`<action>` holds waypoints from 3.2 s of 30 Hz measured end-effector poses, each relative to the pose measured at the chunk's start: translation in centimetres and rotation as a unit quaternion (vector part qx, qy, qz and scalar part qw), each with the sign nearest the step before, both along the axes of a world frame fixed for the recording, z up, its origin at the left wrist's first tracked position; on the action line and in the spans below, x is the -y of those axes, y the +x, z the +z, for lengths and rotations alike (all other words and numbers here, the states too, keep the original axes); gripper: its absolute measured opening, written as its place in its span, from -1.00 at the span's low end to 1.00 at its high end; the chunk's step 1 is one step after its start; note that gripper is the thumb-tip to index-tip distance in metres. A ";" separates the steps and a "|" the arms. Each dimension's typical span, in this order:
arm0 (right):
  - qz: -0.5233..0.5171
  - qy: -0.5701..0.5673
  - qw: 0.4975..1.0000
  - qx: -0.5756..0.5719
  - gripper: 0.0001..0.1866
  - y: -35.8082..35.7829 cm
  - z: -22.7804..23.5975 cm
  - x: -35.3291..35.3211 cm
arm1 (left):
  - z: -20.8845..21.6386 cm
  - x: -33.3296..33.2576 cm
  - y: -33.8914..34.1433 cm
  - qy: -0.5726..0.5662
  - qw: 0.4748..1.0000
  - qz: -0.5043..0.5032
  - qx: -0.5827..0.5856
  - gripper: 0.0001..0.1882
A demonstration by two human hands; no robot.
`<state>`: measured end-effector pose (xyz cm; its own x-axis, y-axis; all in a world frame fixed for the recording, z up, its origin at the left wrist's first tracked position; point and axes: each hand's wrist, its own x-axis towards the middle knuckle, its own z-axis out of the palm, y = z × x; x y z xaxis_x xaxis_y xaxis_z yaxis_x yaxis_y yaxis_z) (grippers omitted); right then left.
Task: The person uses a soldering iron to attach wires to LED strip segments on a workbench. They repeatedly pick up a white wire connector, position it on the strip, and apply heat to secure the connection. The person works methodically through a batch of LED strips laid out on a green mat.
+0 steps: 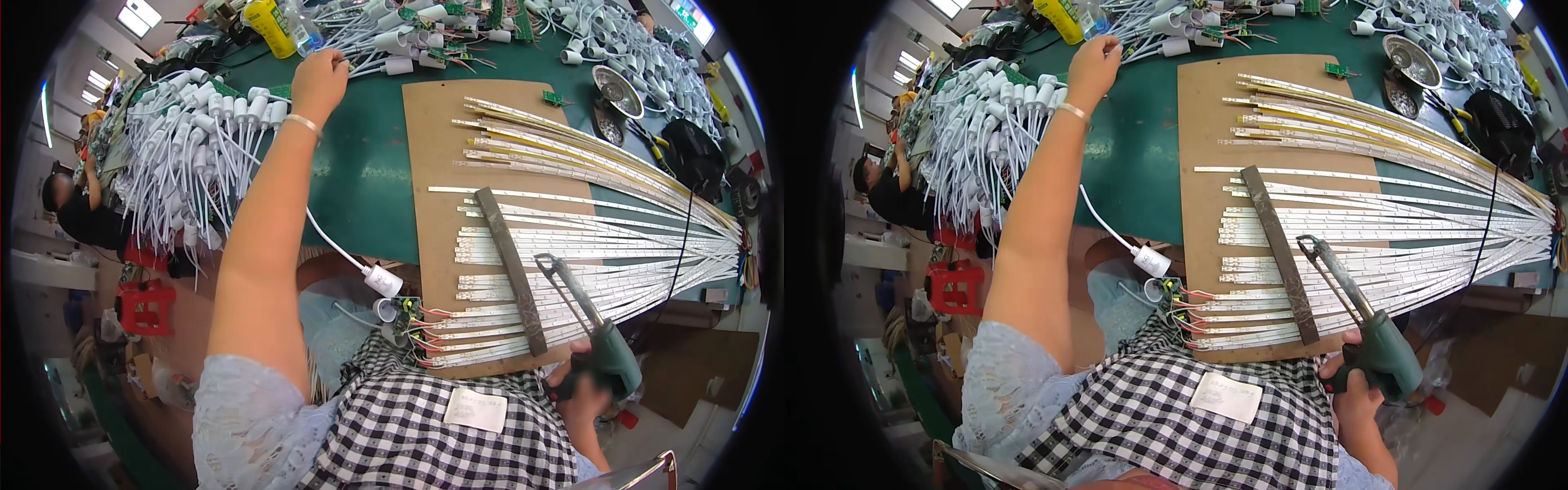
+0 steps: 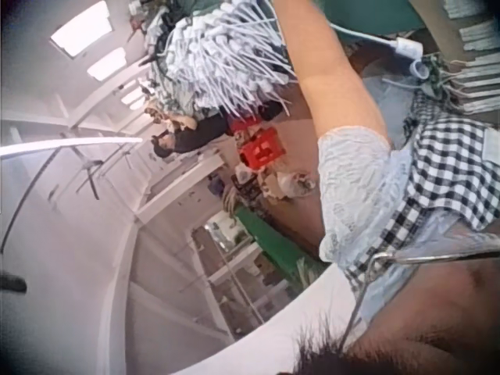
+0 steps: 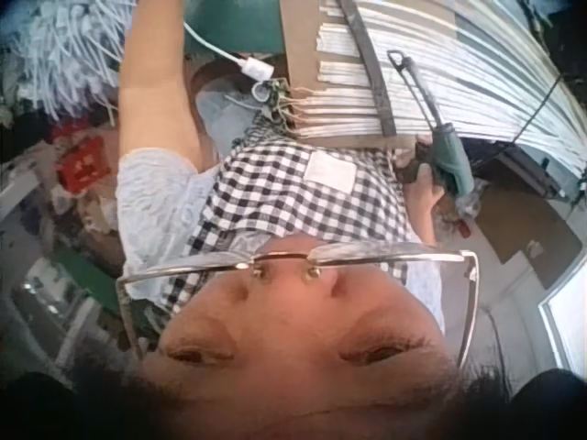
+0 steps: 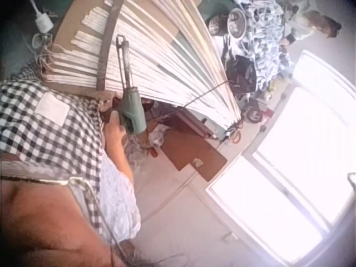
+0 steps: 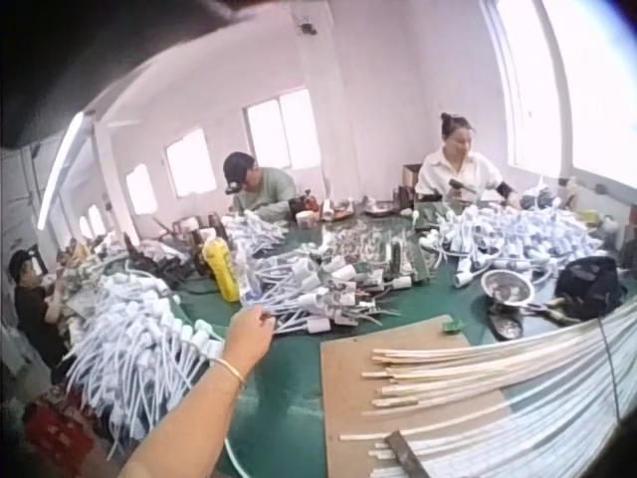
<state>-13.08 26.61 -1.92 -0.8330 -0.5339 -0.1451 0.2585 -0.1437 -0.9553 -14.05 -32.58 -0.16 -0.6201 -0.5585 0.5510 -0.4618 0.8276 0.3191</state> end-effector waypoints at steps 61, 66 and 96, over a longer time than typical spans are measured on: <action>0.110 0.042 0.993 -0.010 -0.37 1.2 -0.6 -0.4 | 1.8 -29.1 11.2 0.162 0.943 -0.265 0.122 -0.90; 0.106 0.032 0.994 0.004 -0.35 1.3 -0.3 -0.3 | 1.6 -29.4 11.0 0.114 0.946 -0.281 0.114 -0.91; 0.214 0.180 0.913 -0.296 -0.71 0.3 1.1 1.9 | 0.4 -30.2 10.6 0.083 0.967 -0.205 0.127 -0.88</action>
<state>-12.82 24.71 -0.84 -0.5491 -0.8351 0.0327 -0.3594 0.2006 -0.9114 -3.47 -2.34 0.24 -0.9118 -0.3046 0.2752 -0.1865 0.9046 0.3834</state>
